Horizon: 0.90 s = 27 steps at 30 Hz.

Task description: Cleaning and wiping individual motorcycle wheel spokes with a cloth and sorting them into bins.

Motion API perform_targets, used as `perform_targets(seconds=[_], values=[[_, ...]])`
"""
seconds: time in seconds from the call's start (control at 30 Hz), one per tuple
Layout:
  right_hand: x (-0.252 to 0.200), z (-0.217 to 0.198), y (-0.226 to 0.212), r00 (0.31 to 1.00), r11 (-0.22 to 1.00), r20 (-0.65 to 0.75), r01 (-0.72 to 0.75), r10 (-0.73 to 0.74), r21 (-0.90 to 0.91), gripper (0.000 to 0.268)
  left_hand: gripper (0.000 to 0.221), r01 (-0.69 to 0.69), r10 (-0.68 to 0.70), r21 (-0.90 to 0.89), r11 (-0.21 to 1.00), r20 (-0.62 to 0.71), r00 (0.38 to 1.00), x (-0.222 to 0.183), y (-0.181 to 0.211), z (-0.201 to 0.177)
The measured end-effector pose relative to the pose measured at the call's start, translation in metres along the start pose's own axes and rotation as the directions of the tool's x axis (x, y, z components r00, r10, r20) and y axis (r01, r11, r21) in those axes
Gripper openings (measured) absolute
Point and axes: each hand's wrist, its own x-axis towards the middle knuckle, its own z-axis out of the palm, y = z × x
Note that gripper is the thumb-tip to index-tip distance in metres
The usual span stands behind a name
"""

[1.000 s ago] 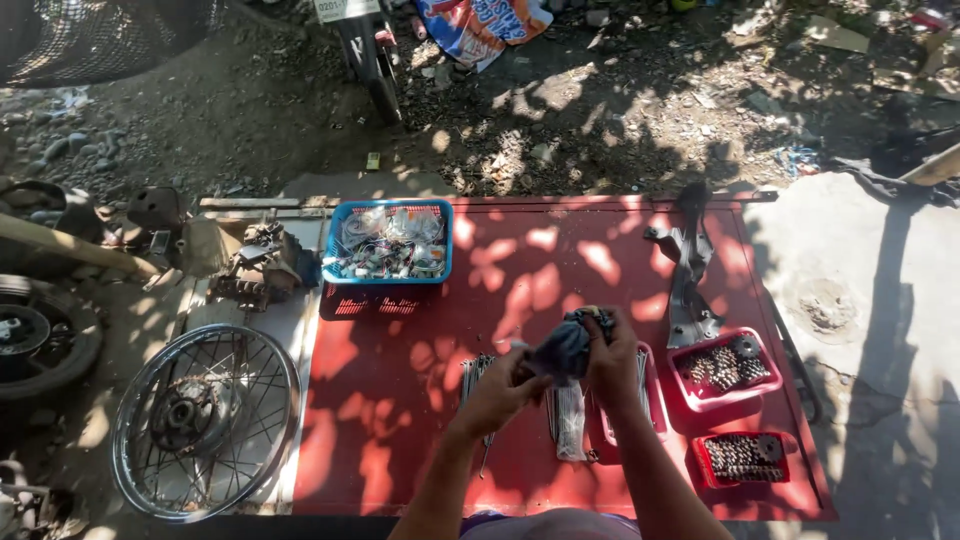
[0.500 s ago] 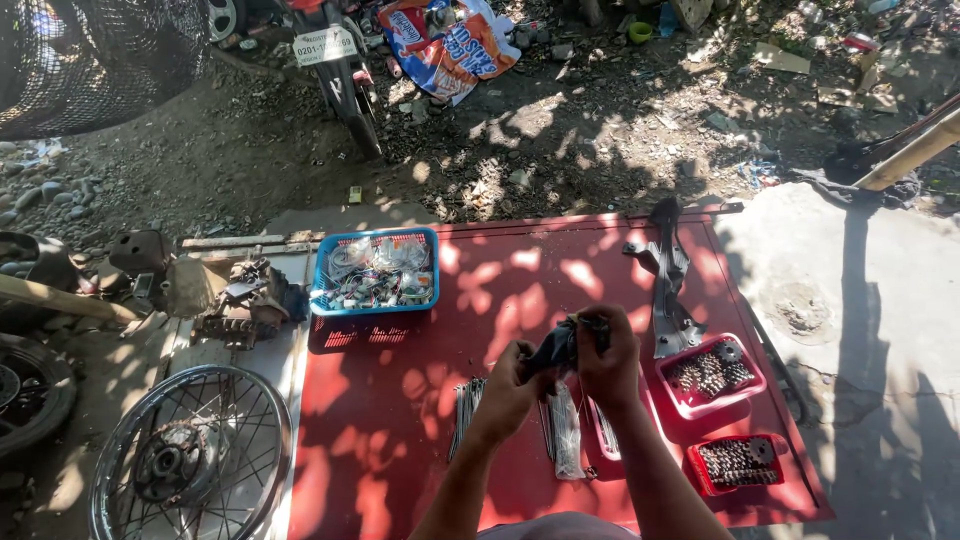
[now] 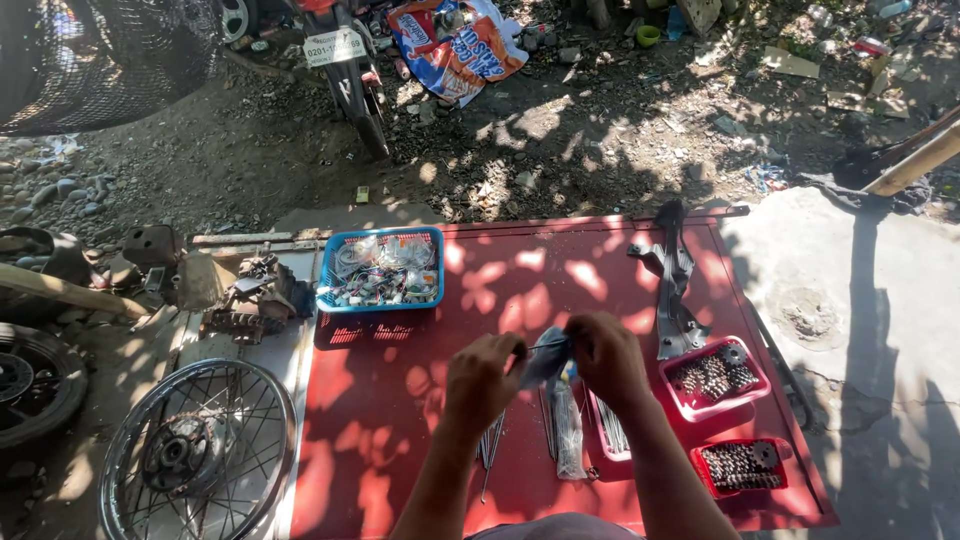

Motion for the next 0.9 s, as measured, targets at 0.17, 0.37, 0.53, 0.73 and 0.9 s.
perform_targets(seconds=[0.17,0.37,0.53,0.73,0.9], values=[[0.002,0.01,-0.001,0.873,0.962,-0.43,-0.143,0.233,0.231,0.007,0.02,0.132,-0.13,-0.182,0.974,0.024,0.991,-0.008,0.024,0.021],[-0.011,0.029,0.014,0.843,0.97,-0.491,-0.136,0.22,0.201,0.01,0.017,0.228,-0.182,-0.355,0.907,0.157,0.971,-0.023,0.03,0.014],[-0.006,0.029,0.023,0.792,0.975,-0.577,-0.102,0.2,0.198,0.01,0.027,0.403,-0.242,-0.306,0.863,0.45,0.86,-0.036,0.019,0.01],[-0.009,0.016,0.039,0.93,0.069,-0.047,0.024,0.364,0.997,0.021,0.029,0.452,-0.285,-0.427,0.783,0.401,0.871,-0.047,-0.024,0.009],[-0.024,0.028,0.04,0.967,-0.325,0.213,-0.159,0.139,0.932,0.028,0.024,0.421,-0.221,-0.669,0.612,0.367,0.904,-0.053,-0.056,-0.008]])
